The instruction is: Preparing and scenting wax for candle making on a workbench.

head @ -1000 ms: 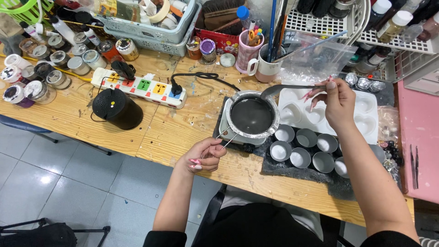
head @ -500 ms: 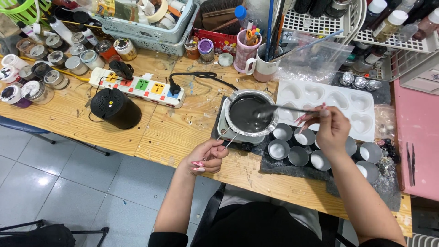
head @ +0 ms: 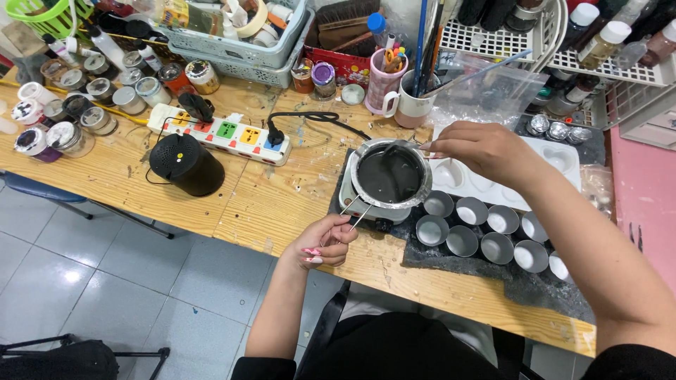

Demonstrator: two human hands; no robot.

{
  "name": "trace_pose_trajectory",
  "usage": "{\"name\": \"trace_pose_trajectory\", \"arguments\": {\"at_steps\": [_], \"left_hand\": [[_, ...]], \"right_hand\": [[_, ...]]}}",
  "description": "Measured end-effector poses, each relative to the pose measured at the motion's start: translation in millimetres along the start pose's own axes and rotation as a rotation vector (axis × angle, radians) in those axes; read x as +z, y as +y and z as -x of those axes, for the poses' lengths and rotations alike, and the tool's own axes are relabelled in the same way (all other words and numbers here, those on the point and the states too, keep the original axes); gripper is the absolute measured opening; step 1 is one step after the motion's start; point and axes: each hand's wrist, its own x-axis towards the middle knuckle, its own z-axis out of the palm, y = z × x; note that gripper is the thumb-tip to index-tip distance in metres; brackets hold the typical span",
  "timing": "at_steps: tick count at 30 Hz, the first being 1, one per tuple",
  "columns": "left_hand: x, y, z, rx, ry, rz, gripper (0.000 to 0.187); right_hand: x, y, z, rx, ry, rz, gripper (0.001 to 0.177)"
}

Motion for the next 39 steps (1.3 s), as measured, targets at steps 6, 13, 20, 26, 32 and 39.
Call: {"name": "trace_pose_trajectory", "arguments": {"at_steps": [6, 13, 20, 26, 32, 39], "left_hand": [[6, -3, -1, 0.022, 0.005, -0.004, 0.049], [20, -22, -11, 0.101, 0.069, -0.097, 0.052], [31, -45, -26, 0.175, 0.078, -0.077, 0.052], [34, -58, -36, 0.223, 0.043, -0.057, 0.049], [40, -68, -42, 0.240, 0.112, -0.042, 0.048], [53, -73, -44, 0.290, 0.197, -0.225, 0.037]], "right_hand": [[-3, -9, 19, 0.082, -0.103, 0.024, 0.018], [6, -44, 26, 0.344, -0.003, -0.025, 0.008], [50, -43, 21, 0.843, 0.178, -0.555, 0.026], [69, -36, 34, 0.839, 0.395, -0.769, 0.032], [57, -47, 43, 0.698, 0.420, -0.337, 0.022], [69, -62, 52, 0.813, 0.373, -0.573, 0.031]]}}
